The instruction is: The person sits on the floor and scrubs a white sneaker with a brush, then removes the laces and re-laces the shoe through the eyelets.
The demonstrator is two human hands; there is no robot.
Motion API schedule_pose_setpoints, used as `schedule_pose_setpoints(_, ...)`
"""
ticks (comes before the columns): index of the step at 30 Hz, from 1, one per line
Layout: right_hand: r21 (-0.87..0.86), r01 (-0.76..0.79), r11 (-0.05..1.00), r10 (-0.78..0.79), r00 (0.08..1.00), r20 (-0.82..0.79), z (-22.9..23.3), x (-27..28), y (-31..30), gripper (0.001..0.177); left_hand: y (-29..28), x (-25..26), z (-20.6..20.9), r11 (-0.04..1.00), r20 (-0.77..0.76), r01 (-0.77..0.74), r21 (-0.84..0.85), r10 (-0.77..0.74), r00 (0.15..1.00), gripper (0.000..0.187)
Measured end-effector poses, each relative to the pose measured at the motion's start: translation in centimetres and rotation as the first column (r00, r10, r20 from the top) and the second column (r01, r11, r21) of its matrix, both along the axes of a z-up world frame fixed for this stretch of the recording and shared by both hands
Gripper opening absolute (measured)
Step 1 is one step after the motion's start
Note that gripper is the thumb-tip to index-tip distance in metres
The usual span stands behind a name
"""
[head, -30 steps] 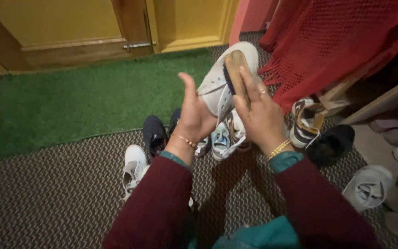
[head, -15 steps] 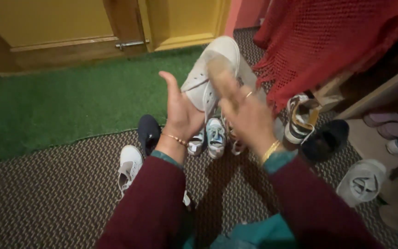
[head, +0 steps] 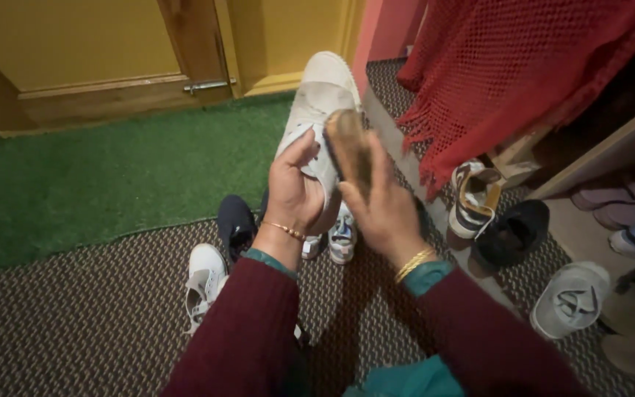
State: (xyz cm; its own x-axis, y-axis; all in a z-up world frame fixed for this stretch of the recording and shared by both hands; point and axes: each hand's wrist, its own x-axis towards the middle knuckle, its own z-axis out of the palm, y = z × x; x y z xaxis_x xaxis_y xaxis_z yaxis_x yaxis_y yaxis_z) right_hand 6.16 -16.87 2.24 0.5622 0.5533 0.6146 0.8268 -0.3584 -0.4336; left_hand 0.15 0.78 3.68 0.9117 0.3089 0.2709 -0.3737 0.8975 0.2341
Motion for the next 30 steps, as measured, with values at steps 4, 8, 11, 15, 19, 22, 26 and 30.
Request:
schedule_pose_setpoints(4, -0.038, -0.107, 0.993, 0.108, 0.994, 0.006, -5.0, -4.5, -0.1, 0.073, 1.4, -0.2, -1.5, 0.995, 0.050, -0.068, -0.076, 0.072, 0.996, 0.045)
schedule_pose_setpoints(8, -0.240, -0.140, 0.961, 0.076, 0.963, -0.259, -2.3, -7.3, 1.5, 0.081, 4.3, -0.7, -0.2, 0.971, 0.052, -0.196, -0.136, 0.205, 0.977, 0.046)
schedule_pose_setpoints(11, -0.206, 0.013, 0.978, -0.079, 0.945, -0.316, 2.8, -6.2, 2.0, 0.083, 3.2, -0.7, 0.1, 0.972, 0.063, -0.191, -0.136, 0.201, 0.978, 0.047)
schedule_pose_setpoints(15, 0.138, 0.083, 0.987, -0.061, 0.985, -0.160, 7.2, -3.8, 2.3, 0.072, -0.2, -0.2, 0.4, 0.999, 0.074, -0.021, -0.030, 0.024, 0.997, 0.046)
schedule_pose_setpoints(19, -0.028, -0.024, 0.999, 0.015, 0.957, -0.290, 3.5, -6.3, 2.2, 0.079, 1.6, -0.9, 1.4, 0.992, 0.134, -0.095, -0.085, 0.105, 0.985, 0.047)
schedule_pose_setpoints(22, -0.114, -0.151, 0.982, 0.090, 0.904, -0.419, -1.6, -9.6, 2.3, 0.074, 3.8, -1.8, 1.6, 0.968, 0.135, -0.137, -0.211, 0.167, 0.977, 0.047)
schedule_pose_setpoints(26, -0.134, -0.087, 0.987, 0.012, 0.879, -0.477, -2.7, -8.0, 2.6, 0.080, 3.6, -2.2, 2.0, 0.962, 0.135, -0.169, -0.215, 0.201, 0.970, 0.049)
schedule_pose_setpoints(30, 0.013, 0.080, 0.997, -0.075, 0.975, -0.211, 1.6, -2.1, 1.6, 0.075, 1.0, -2.1, 2.8, 0.993, 0.220, -0.087, -0.079, 0.103, 0.970, 0.050)
